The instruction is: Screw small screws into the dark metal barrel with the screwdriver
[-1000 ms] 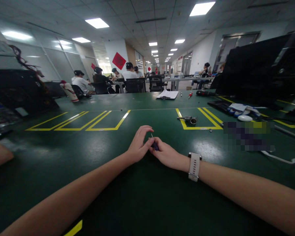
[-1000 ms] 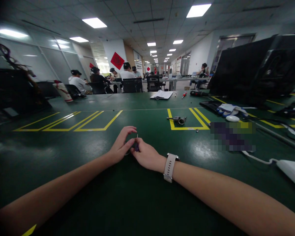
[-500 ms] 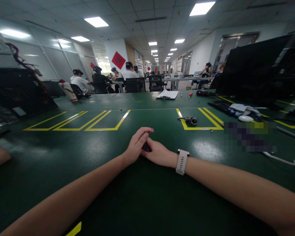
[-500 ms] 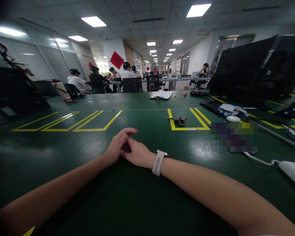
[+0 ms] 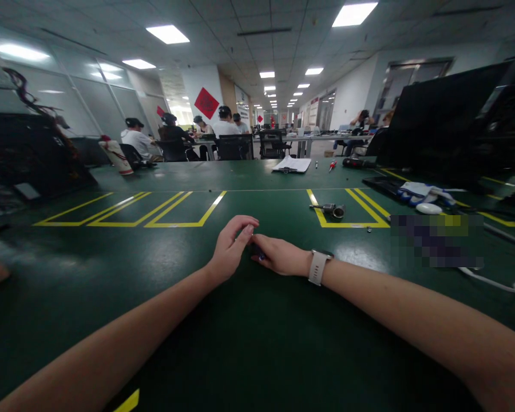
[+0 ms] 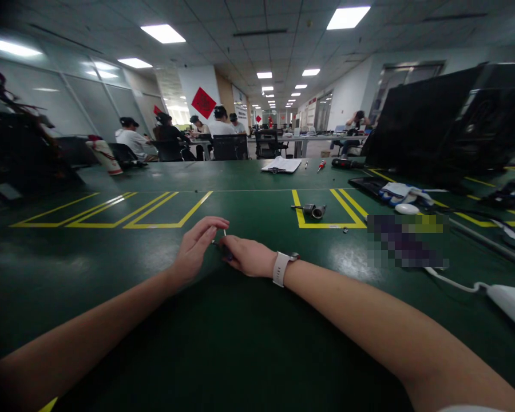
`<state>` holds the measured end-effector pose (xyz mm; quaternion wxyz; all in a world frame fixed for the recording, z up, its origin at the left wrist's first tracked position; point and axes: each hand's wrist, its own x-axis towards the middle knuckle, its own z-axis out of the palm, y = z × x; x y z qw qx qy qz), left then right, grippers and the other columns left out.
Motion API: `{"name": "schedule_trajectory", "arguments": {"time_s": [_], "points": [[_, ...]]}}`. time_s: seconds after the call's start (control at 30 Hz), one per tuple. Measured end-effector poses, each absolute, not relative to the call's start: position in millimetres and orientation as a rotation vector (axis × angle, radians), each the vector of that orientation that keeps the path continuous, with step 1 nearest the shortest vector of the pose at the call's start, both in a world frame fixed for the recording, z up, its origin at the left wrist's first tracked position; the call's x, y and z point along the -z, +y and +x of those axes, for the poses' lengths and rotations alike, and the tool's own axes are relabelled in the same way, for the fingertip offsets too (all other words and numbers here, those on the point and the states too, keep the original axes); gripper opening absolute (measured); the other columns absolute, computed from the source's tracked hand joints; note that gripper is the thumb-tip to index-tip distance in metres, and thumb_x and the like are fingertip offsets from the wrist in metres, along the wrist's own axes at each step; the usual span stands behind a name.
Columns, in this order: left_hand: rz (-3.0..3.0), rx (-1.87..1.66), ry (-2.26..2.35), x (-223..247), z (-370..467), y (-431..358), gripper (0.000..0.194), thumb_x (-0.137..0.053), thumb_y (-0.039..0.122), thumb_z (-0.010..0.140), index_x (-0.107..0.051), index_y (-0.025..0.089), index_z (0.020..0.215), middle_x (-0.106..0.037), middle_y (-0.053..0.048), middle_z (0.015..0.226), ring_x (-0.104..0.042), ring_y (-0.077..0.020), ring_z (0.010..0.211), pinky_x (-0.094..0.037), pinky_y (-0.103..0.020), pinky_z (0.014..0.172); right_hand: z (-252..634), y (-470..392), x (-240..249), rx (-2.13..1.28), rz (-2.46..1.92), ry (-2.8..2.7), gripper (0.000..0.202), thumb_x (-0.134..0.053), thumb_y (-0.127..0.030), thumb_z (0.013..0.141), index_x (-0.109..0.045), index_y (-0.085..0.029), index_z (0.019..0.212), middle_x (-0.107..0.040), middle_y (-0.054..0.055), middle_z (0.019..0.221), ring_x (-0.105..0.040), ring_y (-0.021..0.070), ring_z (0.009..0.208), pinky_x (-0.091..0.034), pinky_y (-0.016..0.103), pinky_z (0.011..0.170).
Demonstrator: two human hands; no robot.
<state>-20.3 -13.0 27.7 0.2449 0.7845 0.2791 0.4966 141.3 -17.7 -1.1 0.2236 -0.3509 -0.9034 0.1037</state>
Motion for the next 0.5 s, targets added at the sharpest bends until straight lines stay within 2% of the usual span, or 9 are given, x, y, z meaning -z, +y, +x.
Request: {"name": "schedule_trajectory", "arguments": {"time_s": [0.23,0.33,0.5], "points": [[2.203,-1.277,0.787,-27,-23,-10,0.022,-0.043,0.029,0.088,-0.06,0.017,0.092,-0.06,-0.007,0.099,-0.055,-0.0189,0.098,-0.042,-0.034,0.09,162,59,-4,-0.19,-1.271,-2.436,0.033,-0.051,-0.026,0.088,-0.045,-0.014,0.118,-0.057,0.011,0.112,-0.059,0.0205,0.093,-0.048,0.036,0.081],[2.206,-1.228,0.818,-26,-24,-7,0.021,-0.043,0.03,0.088,-0.059,0.017,0.093,-0.06,-0.007,0.101,-0.054,-0.0196,0.099,-0.043,-0.035,0.09,177,94,-7,-0.127,-1.46,-2.377,0.031,-0.052,-0.03,0.088,-0.051,-0.016,0.116,-0.056,0.009,0.115,-0.058,0.0203,0.096,-0.05,0.041,0.08],[2.208,-1.153,0.81,-23,-24,-4,0.022,-0.042,0.031,0.088,-0.059,0.018,0.094,-0.06,-0.007,0.101,-0.054,-0.0201,0.099,-0.045,-0.037,0.088,211,138,-9,-0.03,-1.749,-2.253,0.031,-0.052,-0.03,0.088,-0.052,-0.016,0.115,-0.056,0.009,0.116,-0.058,0.0204,0.097,-0.05,0.041,0.08]]}}
